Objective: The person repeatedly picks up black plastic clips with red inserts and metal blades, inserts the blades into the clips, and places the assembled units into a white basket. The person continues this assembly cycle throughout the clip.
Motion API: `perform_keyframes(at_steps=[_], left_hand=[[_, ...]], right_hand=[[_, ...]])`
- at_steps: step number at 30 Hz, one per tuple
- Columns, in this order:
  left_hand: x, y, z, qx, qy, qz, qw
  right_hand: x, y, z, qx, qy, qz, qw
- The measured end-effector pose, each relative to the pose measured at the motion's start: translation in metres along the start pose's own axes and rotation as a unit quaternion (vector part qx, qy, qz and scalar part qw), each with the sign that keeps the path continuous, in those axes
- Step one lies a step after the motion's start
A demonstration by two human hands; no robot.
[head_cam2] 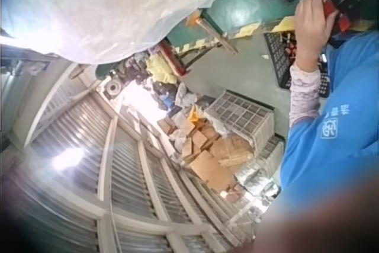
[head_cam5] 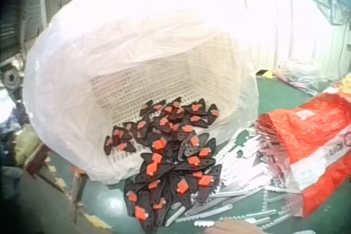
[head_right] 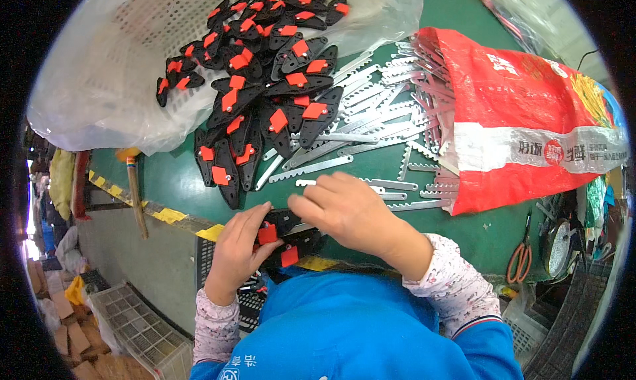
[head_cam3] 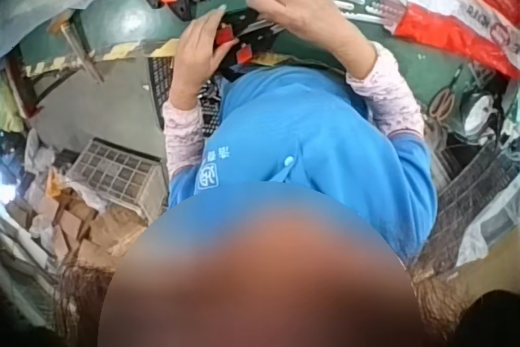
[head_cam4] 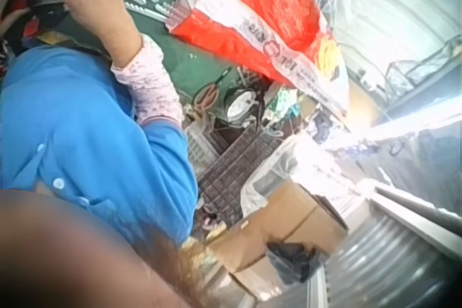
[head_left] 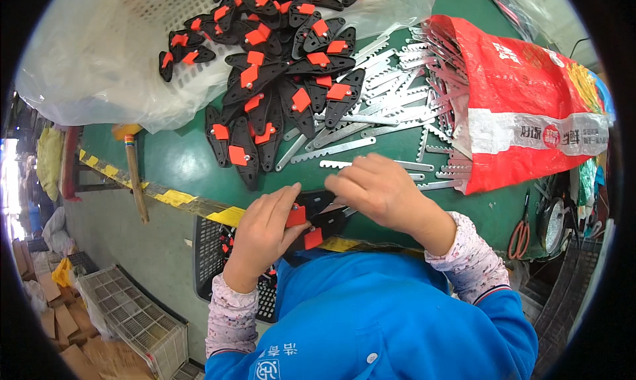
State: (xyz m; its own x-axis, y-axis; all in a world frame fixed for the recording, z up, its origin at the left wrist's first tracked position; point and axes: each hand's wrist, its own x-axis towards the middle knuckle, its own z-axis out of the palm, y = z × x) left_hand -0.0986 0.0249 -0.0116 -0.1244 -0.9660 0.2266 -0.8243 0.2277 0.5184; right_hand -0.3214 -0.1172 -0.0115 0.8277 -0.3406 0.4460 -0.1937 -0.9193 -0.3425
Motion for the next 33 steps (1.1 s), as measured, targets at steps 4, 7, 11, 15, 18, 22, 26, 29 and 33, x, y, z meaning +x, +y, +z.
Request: perform_keyframes(at_steps=[4, 7, 11, 15, 18, 22, 26, 29, 33], left_hand=[[0.002, -0.004, -0.009, 0.014, -0.023, 0.012, 1.000], [0.007, -0.001, -0.017, 0.010, -0.041, 0.034, 0.999], [0.006, 0.002, -0.008, 0.027, -0.032, 0.012, 0.999], [0.004, -0.001, -0.003, 0.093, -0.007, 0.034, 0.995], [0.002, -0.002, -0.007, 0.087, 0.000, 0.044, 0.995], [0.004, -0.007, -0.015, 0.095, -0.001, 0.028, 0.995], [0.003, -0.018, -0.013, 0.063, -0.036, 0.013, 0.997], [0.001, -0.027, -0.017, 0.033, -0.034, -0.003, 0.999], [0.016, -0.047, -0.016, 0.060, 0.086, -0.228, 0.968]], right_hand=[[-0.009, -0.008, 0.006, -0.012, -0.012, 0.074, 0.997], [-0.017, -0.024, 0.018, 0.049, -0.005, 0.095, 0.994], [-0.022, -0.037, 0.022, 0.156, 0.010, 0.127, 0.980], [-0.026, -0.046, 0.035, 0.170, 0.004, 0.137, 0.976], [-0.024, -0.041, 0.022, 0.179, -0.028, 0.136, 0.974], [-0.015, -0.031, 0.019, 0.198, -0.007, 0.104, 0.975], [-0.007, -0.003, 0.026, 0.002, 0.013, 0.130, 0.991], [-0.016, 0.022, 0.034, -0.093, -0.015, 0.152, 0.984], [-0.009, 0.024, 0.037, -0.094, -0.023, 0.100, 0.990]])
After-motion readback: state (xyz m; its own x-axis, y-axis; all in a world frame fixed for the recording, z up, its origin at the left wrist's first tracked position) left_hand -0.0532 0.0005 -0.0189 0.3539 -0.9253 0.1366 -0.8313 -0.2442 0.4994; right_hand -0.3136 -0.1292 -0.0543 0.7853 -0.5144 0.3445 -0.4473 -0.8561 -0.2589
